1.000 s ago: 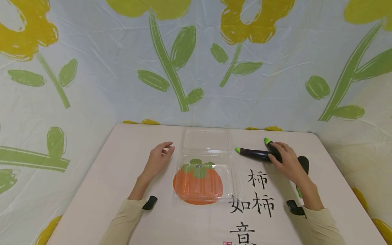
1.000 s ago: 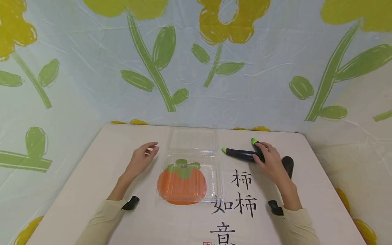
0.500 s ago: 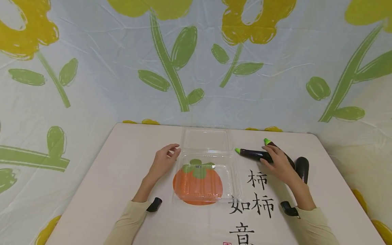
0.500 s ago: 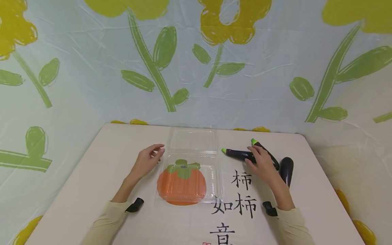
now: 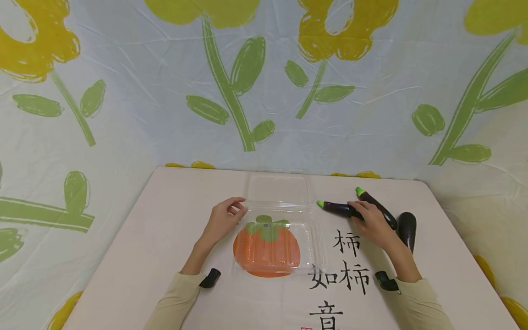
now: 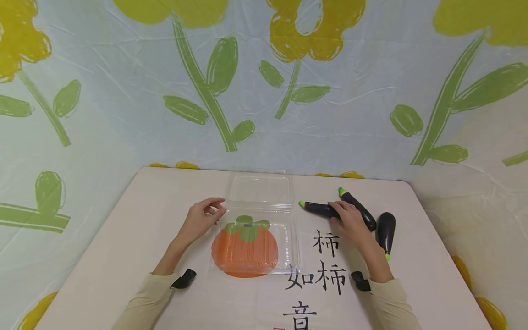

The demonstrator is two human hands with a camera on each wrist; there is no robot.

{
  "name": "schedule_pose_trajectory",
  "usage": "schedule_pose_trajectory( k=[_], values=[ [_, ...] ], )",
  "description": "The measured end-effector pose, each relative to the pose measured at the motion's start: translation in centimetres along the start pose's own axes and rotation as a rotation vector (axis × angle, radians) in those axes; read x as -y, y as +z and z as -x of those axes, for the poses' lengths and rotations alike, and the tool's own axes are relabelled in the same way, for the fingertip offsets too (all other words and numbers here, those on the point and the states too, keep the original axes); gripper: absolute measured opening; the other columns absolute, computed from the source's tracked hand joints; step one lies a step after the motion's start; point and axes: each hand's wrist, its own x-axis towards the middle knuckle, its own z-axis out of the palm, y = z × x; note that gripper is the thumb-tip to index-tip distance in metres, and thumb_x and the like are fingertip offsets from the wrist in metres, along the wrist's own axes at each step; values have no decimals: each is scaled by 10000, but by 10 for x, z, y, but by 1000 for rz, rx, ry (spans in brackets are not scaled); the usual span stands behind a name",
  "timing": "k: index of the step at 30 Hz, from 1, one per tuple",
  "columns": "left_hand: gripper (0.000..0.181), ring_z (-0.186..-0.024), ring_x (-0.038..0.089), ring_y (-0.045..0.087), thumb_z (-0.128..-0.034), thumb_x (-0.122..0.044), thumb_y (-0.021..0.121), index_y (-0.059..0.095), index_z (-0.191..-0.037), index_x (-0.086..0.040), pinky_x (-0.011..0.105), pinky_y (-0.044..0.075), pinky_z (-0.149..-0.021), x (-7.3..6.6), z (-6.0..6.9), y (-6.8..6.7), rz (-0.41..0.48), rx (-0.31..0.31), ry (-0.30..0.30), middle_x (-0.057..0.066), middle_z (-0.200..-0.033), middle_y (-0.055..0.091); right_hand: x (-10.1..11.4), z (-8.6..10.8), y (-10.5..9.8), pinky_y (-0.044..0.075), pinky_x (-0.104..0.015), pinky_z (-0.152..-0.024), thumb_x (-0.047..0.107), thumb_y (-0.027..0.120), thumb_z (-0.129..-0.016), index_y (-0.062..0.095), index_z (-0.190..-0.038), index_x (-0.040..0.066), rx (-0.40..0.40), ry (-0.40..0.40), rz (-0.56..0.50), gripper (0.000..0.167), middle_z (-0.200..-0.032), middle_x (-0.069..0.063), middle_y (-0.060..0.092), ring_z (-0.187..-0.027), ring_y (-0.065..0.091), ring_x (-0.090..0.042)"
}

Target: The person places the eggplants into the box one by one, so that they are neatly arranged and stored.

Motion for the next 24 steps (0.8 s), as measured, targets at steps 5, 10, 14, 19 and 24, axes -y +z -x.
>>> schedule_pose_trajectory(
  k=[5,10,14,19,24],
  values=[
    [315,-721,212,671,-951,-76,730,686,-1240,40,212,563,-582,3,0,-1,66,39,-22,110,-946,695,0,1,-2,506,-653,-858,-145,778,-795,629,-1251,-91,20,5,11,483,-1158,-289,624,-1042,604,-491],
    [282,-659,191,654,-958,-85,732,698,-1212,32,221,569,-577,6,-1,-1,105,63,-45,103,-908,681,5,1,-8,518,-636,-876,-82,792,-831,633,-1270,-68,58,80,36,467,-1188,-259,625,-1079,609,-469],
    [254,-618,162,632,-963,-96,726,705,-1187,22,228,566,-572,7,-3,-1,116,81,-57,97,-891,672,8,2,-10,525,-637,-876,-42,791,-857,630,-1283,-57,70,134,40,456,-1198,-252,626,-1097,612,-461],
    [244,-593,153,617,-968,-98,723,709,-1180,21,281,590,-581,6,-3,-1,120,89,-80,96,-892,660,12,4,-13,529,-626,-891,-25,793,-863,621,-1291,-56,42,141,26,462,-1191,-240,627,-1100,617,-449],
    [242,-572,161,600,-972,-113,725,715,-1177,15,339,597,-593,5,-4,-2,133,94,-101,96,-886,649,17,3,-17,534,-630,-878,-6,789,-878,612,-1307,-43,27,154,9,466,-1209,-232,621,-1096,623,-447]
  ],
)
